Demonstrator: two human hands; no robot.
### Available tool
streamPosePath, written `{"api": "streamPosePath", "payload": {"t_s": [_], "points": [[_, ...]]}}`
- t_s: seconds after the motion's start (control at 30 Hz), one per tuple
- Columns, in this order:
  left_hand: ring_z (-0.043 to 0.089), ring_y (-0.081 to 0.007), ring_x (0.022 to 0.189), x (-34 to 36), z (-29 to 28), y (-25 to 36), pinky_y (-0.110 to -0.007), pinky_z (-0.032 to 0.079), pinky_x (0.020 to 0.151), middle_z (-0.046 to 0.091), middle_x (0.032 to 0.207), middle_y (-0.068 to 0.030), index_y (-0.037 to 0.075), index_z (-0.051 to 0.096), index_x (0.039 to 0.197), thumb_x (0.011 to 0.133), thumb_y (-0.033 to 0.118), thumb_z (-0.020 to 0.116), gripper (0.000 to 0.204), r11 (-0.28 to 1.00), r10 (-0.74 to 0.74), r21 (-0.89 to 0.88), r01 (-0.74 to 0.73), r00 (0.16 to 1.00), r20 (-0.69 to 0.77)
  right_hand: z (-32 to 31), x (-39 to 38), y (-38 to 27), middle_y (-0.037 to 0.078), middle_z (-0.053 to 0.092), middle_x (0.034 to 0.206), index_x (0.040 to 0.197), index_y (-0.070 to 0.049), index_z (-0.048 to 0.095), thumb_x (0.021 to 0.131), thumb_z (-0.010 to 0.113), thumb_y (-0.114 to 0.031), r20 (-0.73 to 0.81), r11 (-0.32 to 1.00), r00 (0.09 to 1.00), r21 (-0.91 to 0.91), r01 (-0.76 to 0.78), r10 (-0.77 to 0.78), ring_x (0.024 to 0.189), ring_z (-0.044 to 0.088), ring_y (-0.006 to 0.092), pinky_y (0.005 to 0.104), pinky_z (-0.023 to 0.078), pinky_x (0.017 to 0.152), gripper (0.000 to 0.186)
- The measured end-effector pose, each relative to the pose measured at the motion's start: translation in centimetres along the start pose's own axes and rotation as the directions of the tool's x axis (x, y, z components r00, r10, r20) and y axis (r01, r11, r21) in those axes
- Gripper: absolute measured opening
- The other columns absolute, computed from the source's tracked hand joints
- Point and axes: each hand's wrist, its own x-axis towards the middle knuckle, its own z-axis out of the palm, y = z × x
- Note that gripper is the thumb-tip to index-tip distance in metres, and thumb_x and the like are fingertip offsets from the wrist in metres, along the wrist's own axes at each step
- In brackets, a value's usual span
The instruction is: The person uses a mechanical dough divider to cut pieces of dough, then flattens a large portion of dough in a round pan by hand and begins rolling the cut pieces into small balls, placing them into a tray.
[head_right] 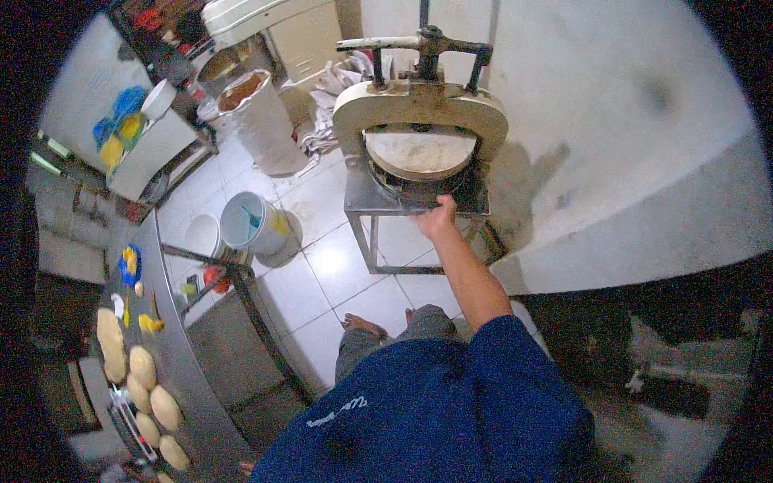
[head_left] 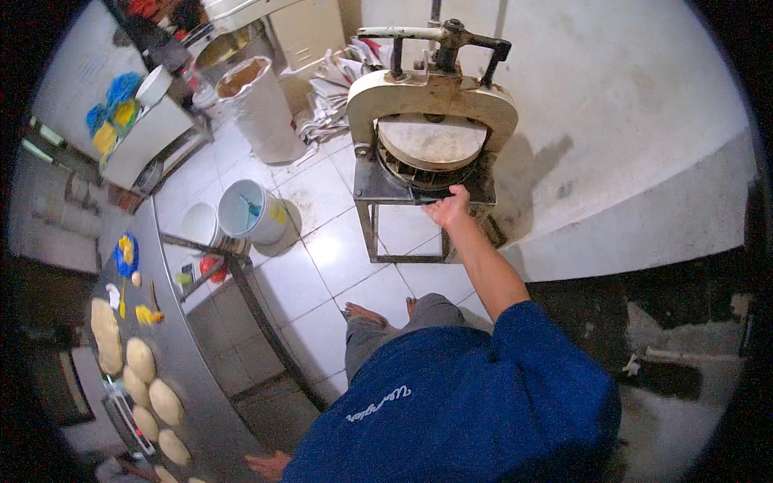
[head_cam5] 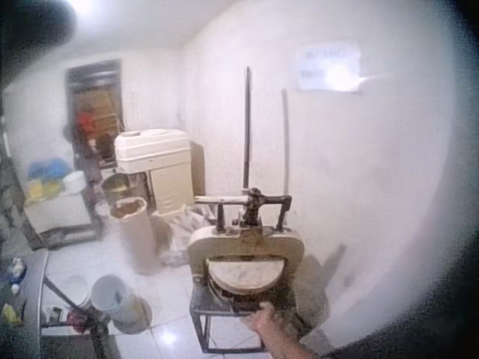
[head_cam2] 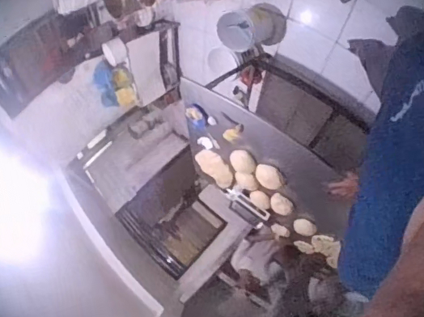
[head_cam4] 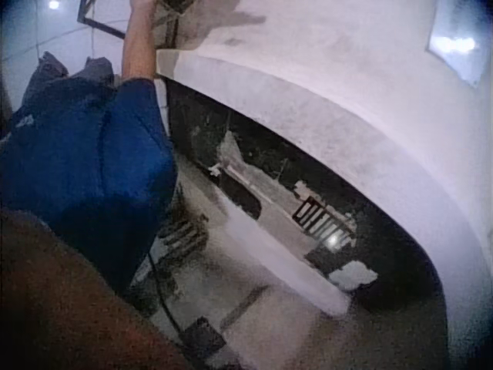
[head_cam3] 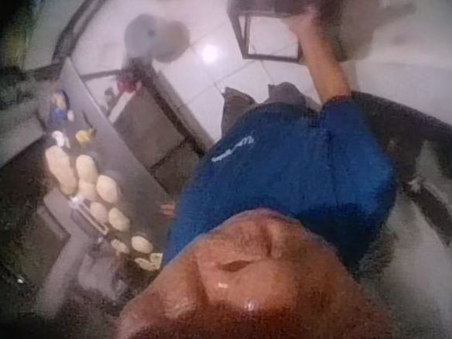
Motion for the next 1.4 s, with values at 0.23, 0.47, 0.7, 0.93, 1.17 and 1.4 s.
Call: {"api": "streamPosePath", "payload": {"t_s": [0.23,0.47,0.7,0.93,1.17,1.4], "points": [[0.067,-0.0299,0.117,8.8,-16.9,41.7,-0.038,0.049,0.105,0.073,0.121,-0.0187,-0.003,0.071,0.123,0.092,0.002,0.069,0.031,0.044,0.793,-0.918,0.394,0.545,0.273,0.9,2.6,7.8,0.006,0.063,0.127,0.125,-0.018,0.065,0.088,0.062,-0.059,-0.217,0.355,0.941,-0.885,-0.302,0.26,0.105,0.06,0.0305,0.0507,0.047,0.094,0.056],[0.045,-0.0462,0.134,27.7,-43.5,76.3,-0.059,0.03,0.118,0.047,0.145,-0.0239,0.003,0.053,0.139,0.071,0.039,0.088,0.084,-0.551,0.4,-0.39,-0.738,0.177,-0.899,19.3,-5.3,10.5,0.031,0.056,0.143,0.143,-0.001,0.053,0.105,0.051,-0.048,0.69,-0.095,0.72,-0.724,0.683,-0.079,0.137,0.052,0.0395,0.045,0.042,0.114,0.061],[0.075,-0.0341,0.083,29.8,-47.0,92.1,-0.048,0.06,0.074,0.077,0.09,-0.0168,0.004,0.08,0.088,0.06,0.057,0.09,0.061,-0.37,0.917,-0.552,-0.748,-0.2,-0.344,12.1,-11.9,-10.3,0.012,0.078,0.099,0.119,-0.002,0.075,0.092,0.078,-0.029,0.487,-0.358,0.87,-0.828,0.432,-0.076,0.096,0.071,0.0173,0.0329,0.053,0.092,0.038],[0.075,-0.0351,0.08,30.1,-46.3,86.9,-0.047,0.059,0.068,0.077,0.084,-0.0157,0.01,0.081,0.083,0.055,0.053,0.094,0.053,-0.128,0.976,-0.722,-0.679,0.045,-0.215,44.5,0.0,-41.4,0.017,0.05,0.154,0.154,0.0,0.044,0.106,0.053,-0.044,0.762,-0.277,0.091,-0.341,0.898,-0.642,0.142,0.047,0.0271,0.0448,0.03,0.122,0.065],[0.076,-0.0331,0.081,29.0,-46.7,88.3,-0.046,0.06,0.07,0.077,0.086,-0.0148,0.01,0.082,0.085,0.054,0.043,0.094,0.047,-0.134,0.966,-0.776,-0.616,0.093,-0.24,56.4,10.3,-41.0,-0.008,0.049,0.075,0.104,-0.014,0.066,0.093,0.079,-0.037,0.573,0.436,0.478,-0.222,0.872,-0.665,0.053,0.042,0.0019,0.0208,0.036,0.051,0.029],[0.076,-0.0304,0.08,26.7,-42.0,92.8,-0.045,0.061,0.069,0.077,0.086,-0.0113,0.01,0.081,0.087,0.054,0.055,0.093,0.056,-0.182,0.957,-0.707,-0.683,0.043,-0.288,53.0,-23.3,-33.8,0.02,0.053,0.129,0.117,0.0,0.058,0.098,0.044,-0.068,0.884,0.371,0.176,-0.002,0.929,-0.434,0.121,0.048,0.0299,0.0494,0.03,0.104,0.072]]}}
